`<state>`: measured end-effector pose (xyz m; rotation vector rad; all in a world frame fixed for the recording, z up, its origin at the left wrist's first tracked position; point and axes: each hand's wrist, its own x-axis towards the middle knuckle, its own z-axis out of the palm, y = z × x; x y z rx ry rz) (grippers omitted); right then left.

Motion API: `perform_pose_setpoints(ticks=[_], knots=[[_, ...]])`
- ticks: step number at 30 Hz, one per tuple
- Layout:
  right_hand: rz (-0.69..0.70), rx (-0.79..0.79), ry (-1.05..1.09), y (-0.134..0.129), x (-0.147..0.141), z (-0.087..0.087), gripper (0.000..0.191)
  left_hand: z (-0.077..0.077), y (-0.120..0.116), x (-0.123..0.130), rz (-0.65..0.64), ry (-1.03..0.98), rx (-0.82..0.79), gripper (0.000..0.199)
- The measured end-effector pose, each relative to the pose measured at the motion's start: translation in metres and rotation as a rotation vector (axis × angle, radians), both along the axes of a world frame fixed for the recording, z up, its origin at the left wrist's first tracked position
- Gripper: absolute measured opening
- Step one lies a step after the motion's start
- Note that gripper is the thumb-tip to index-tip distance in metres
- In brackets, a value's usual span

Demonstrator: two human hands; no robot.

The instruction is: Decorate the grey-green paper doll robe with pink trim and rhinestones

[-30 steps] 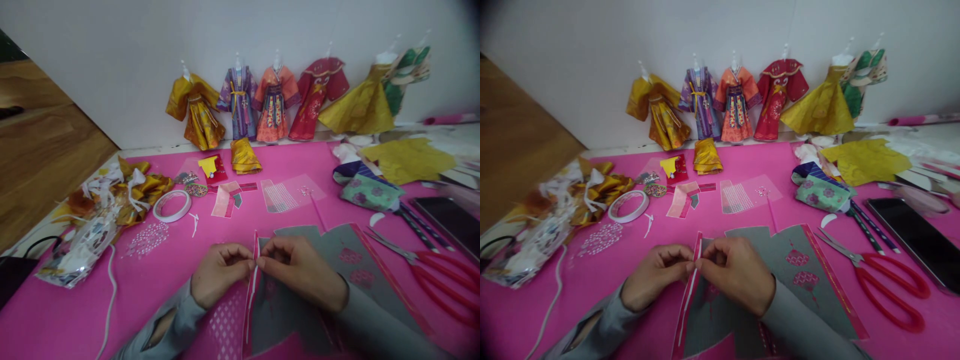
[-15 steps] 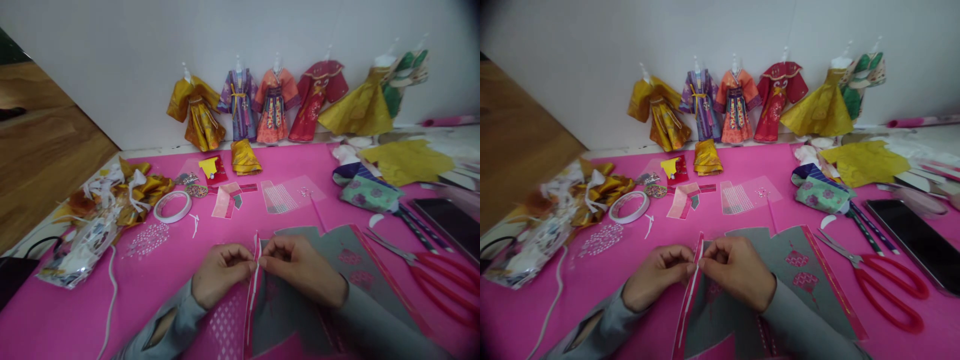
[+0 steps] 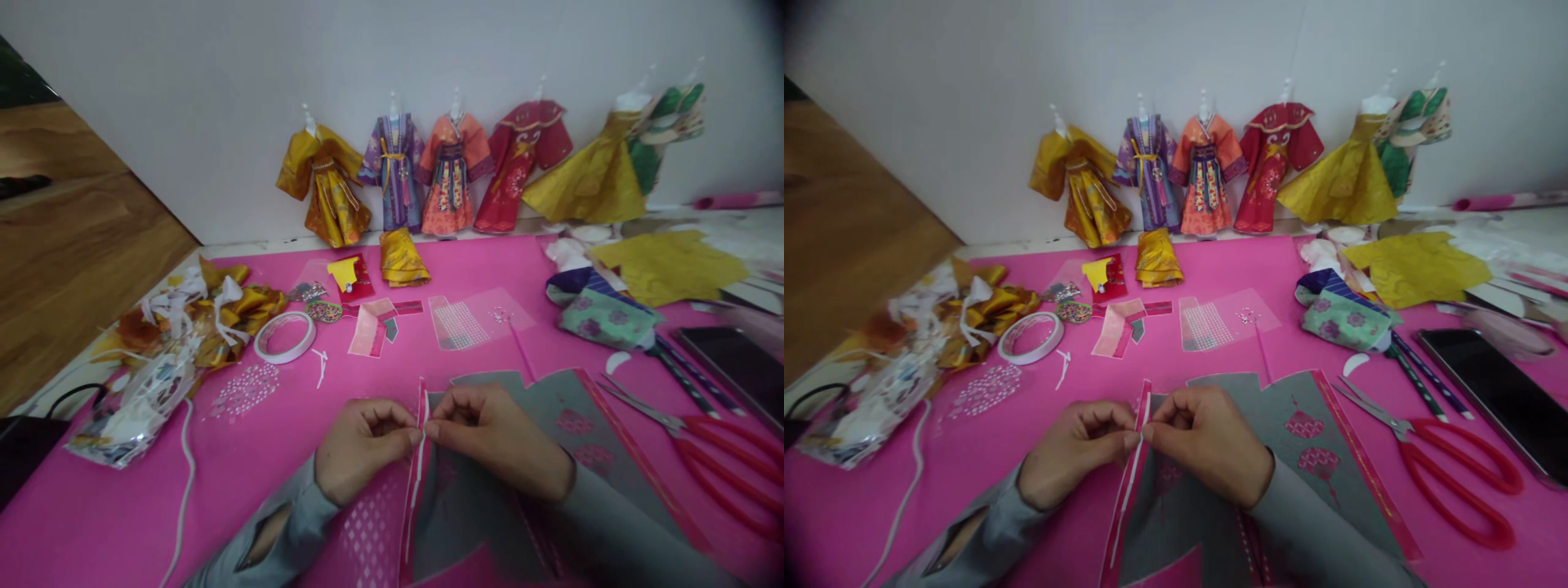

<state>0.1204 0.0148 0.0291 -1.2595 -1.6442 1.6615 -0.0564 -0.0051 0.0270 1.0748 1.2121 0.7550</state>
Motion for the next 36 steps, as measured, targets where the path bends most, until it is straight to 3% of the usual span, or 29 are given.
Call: perform_pose_setpoints(ticks=[21,36], knots=[[-0.001,-0.018,-0.014,0.0010,-0.0003,0.0046,0.013,-0.0011,-0.0004,0.0001,0.009,-0.016,0.061,0.016],[0.007,-0.034,0.014,0.0002,0.0005,0.0024,0.032,0.0007,-0.0007,0.0005,0.012,0.025,0.057,0.022]])
